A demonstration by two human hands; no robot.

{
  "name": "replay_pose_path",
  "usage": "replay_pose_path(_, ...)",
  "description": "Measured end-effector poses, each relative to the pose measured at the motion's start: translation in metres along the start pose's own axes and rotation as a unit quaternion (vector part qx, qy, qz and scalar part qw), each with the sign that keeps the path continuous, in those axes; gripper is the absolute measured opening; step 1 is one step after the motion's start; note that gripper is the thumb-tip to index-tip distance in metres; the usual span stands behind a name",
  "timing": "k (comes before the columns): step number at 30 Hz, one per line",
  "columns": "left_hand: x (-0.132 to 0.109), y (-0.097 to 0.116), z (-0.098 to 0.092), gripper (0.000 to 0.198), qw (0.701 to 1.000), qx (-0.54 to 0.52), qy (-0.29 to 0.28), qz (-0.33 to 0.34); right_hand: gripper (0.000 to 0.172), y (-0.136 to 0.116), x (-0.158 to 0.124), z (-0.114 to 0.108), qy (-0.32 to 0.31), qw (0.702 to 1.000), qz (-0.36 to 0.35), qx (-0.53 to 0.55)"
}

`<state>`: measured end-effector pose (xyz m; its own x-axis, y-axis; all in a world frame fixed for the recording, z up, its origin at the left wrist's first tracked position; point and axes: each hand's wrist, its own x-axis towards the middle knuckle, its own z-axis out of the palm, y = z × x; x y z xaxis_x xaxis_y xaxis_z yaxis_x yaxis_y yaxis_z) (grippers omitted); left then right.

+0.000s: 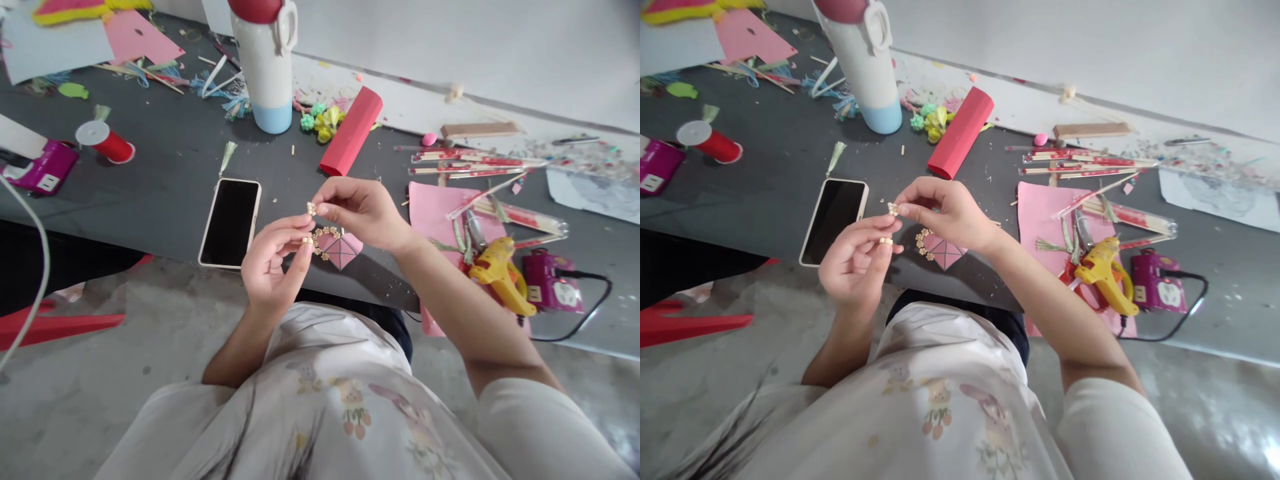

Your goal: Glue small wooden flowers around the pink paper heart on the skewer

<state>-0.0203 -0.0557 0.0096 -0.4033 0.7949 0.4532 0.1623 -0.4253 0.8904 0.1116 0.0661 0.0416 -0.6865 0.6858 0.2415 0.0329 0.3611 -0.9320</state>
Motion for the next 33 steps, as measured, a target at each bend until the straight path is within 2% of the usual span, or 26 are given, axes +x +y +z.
replay_pose_path(3, -0.001, -0.006, -0.004, 0.009, 0.999, 0.004, -0.002, -0.047, 0.017, 0.014, 0.005, -0.003, 0.007, 0.992, -0.002, -0.124)
replay_pose_path(5, -0.002, -0.01, -0.009, 0.007, 0.996, 0.008, 0.003, -0.086, 0.013, 0.027, 0.011, -0.004, -0.005, 0.973, 0.012, -0.23)
replay_pose_path(7, -0.003, -0.013, -0.014, 0.009, 0.993, 0.009, 0.006, -0.119, 0.015, 0.04, 0.02, -0.001, -0.035, 0.943, 0.042, -0.328)
replay_pose_path(10, -0.003, -0.011, -0.019, 0.014, 0.988, 0.015, 0.002, -0.155, 0.023, 0.055, 0.038, 0.008, -0.077, 0.881, 0.036, -0.466)
replay_pose_path(13, -0.004, -0.007, -0.02, 0.017, 0.984, 0.021, -0.015, -0.175, 0.029, 0.062, 0.056, 0.023, -0.1, 0.852, 0.026, -0.513)
replay_pose_path(18, -0.009, -0.005, -0.02, 0.014, 0.982, 0.014, -0.027, -0.184, 0.034, 0.06, 0.078, 0.034, -0.1, 0.852, 0.035, -0.513)
replay_pose_path(21, -0.012, -0.005, -0.021, 0.014, 0.981, 0.013, -0.038, -0.188, 0.033, 0.053, 0.081, 0.019, -0.098, 0.849, 0.054, -0.517)
replay_pose_path(25, -0.013, -0.006, -0.02, 0.019, 0.976, 0.026, -0.054, -0.207, 0.029, 0.042, 0.068, -0.026, -0.054, 0.848, 0.057, -0.524)
replay_pose_path(29, -0.015, -0.008, -0.013, 0.02, 0.97, 0.027, -0.085, -0.225, 0.025, 0.035, 0.038, -0.068, -0.071, 0.842, 0.051, -0.532)
replay_pose_path(33, -0.016, -0.009, -0.005, 0.019, 0.969, 0.022, -0.123, -0.213, 0.026, 0.032, 0.0, -0.087, -0.122, 0.826, 0.06, -0.547)
